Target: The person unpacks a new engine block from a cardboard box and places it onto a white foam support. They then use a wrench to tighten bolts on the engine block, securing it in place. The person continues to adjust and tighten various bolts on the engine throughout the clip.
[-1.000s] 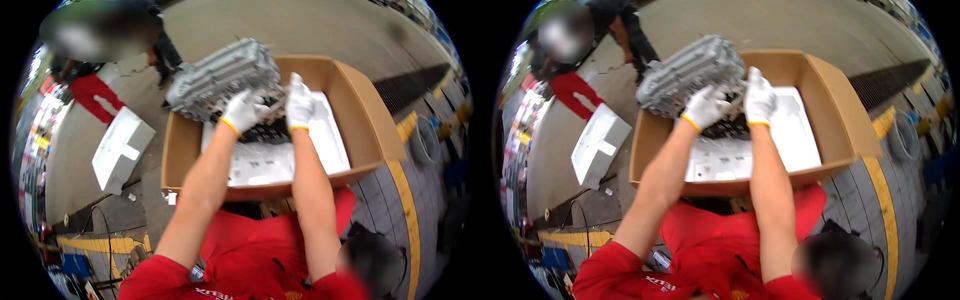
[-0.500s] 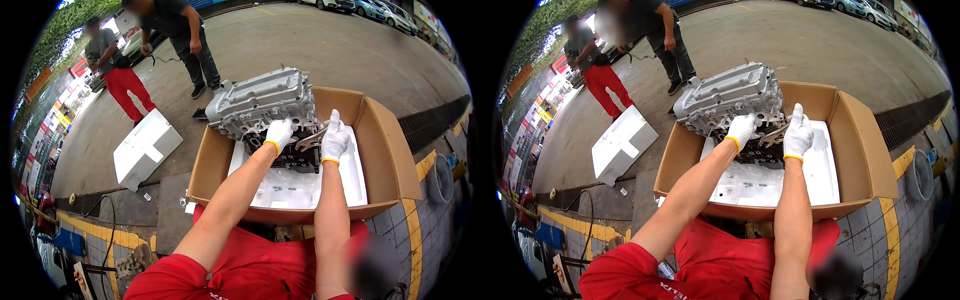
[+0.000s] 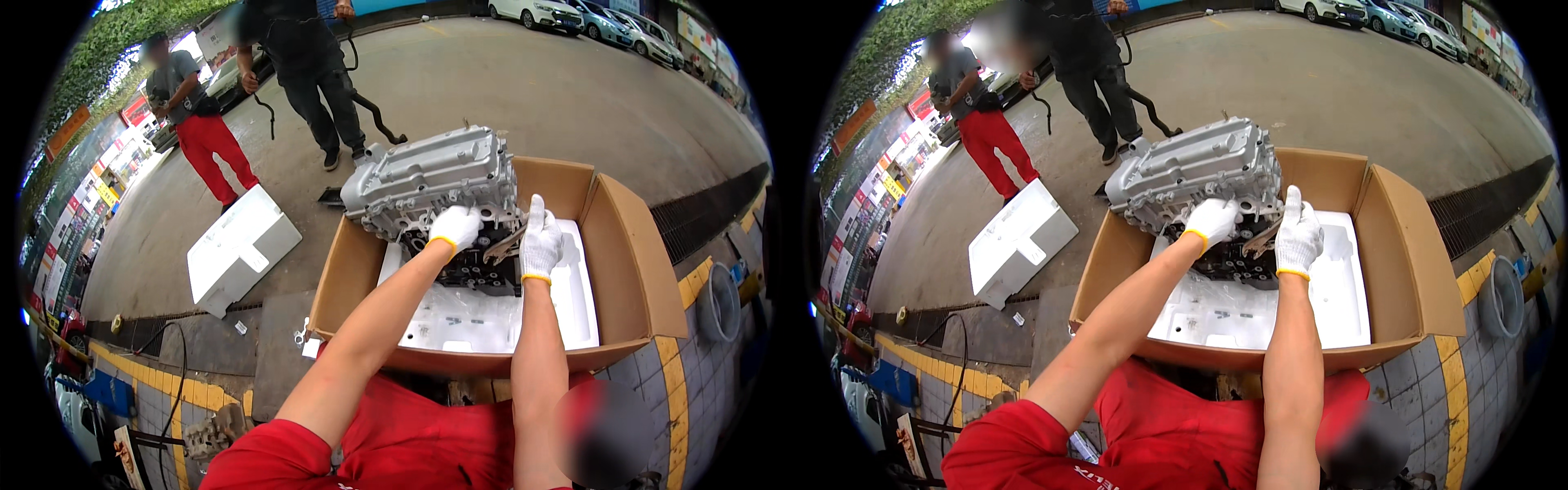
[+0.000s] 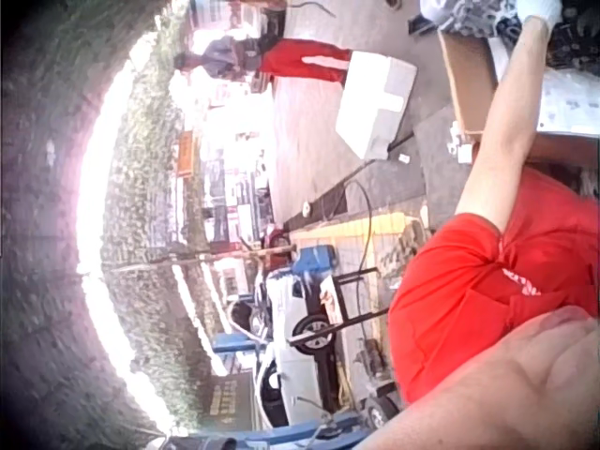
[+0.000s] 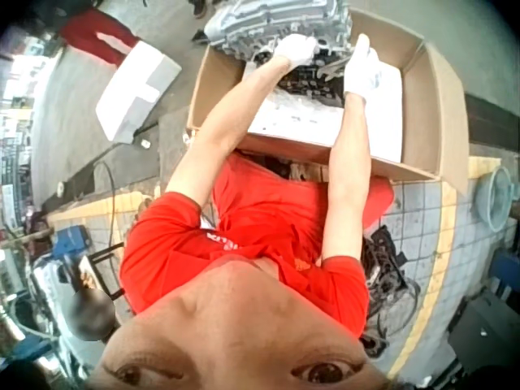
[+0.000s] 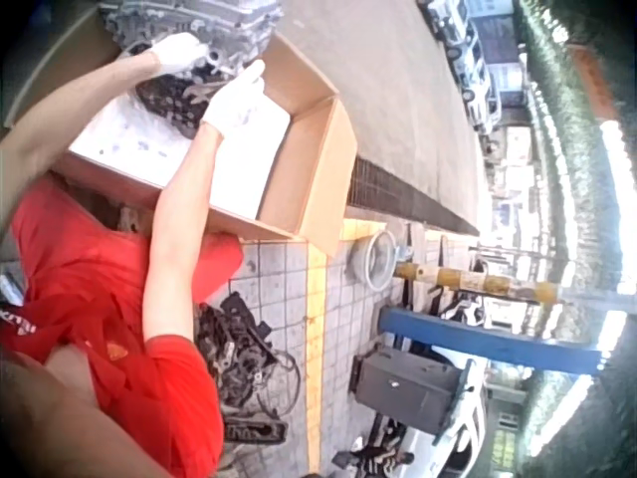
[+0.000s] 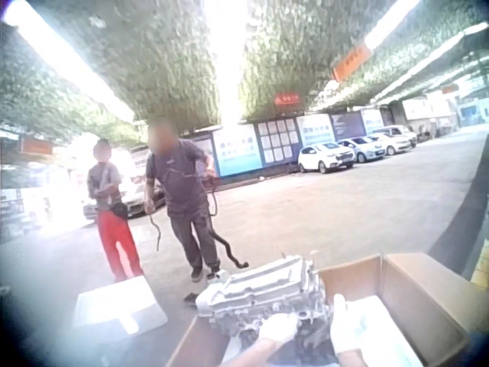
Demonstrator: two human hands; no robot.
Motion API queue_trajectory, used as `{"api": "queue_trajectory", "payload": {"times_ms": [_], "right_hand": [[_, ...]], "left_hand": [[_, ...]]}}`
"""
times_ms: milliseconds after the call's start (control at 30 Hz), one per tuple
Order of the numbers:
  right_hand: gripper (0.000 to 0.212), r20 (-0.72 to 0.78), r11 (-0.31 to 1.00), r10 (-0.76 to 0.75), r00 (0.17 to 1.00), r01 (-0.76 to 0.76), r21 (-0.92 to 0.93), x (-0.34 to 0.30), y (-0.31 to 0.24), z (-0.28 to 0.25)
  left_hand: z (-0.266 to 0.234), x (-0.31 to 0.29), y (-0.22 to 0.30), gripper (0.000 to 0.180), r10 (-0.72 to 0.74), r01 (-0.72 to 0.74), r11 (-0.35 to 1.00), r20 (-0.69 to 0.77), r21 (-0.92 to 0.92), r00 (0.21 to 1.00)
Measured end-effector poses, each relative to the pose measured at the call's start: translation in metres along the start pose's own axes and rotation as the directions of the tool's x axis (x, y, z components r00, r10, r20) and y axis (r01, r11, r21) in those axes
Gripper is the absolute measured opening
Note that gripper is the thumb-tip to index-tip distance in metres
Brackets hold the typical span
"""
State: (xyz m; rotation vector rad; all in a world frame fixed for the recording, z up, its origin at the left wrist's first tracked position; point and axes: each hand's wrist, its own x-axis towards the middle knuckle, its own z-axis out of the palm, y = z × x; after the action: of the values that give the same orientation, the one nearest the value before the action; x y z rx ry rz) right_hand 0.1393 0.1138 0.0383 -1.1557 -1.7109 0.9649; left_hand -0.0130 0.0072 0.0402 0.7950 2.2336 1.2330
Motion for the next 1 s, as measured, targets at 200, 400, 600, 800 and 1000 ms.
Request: {"api": "queue_trajectory", "payload": {"times_ms": [200, 400, 600, 800, 1000], "right_hand": [[0.067, -0.013, 0.999, -0.004, 1.000, 0.003, -0.036, 0.001, -0.004, -0.003], [0.066, 0.011, 1.000, 0.019, 1.000, -0.019, -0.002, -0.003, -0.010, -0.003], [0.065, -0.003, 1.000, -0.019, 1.000, 0.019, -0.011, -0.009, -0.011, -0.001], [0.065, 0.010, 0.992, -0.063, 0.998, 0.064, -0.108, -0.008, -0.005, -0.002], [0.063, 0.107, 0.995, -0.099, 0.989, 0.099, 0.012, -0.006, -0.002, 0.005]], "left_hand": [[0.015, -0.001, -0.010, 0.028, 0.057, 0.423, 0.110, 0.431, -0.899, 0.901], [0.010, 0.014, -0.024, 0.034, -0.030, 0.370, 0.328, 0.381, -0.870, 0.924], [0.020, 0.004, -0.004, 0.037, -0.105, 0.078, 0.746, -0.002, -0.661, 0.994], [0.018, -0.008, 0.013, 0.058, 0.198, -0.048, 0.852, -0.237, 0.521, 0.951], [-0.003, -0.020, -0.010, 0.080, 0.136, -0.132, 0.991, 0.155, -0.036, 0.979]]}}
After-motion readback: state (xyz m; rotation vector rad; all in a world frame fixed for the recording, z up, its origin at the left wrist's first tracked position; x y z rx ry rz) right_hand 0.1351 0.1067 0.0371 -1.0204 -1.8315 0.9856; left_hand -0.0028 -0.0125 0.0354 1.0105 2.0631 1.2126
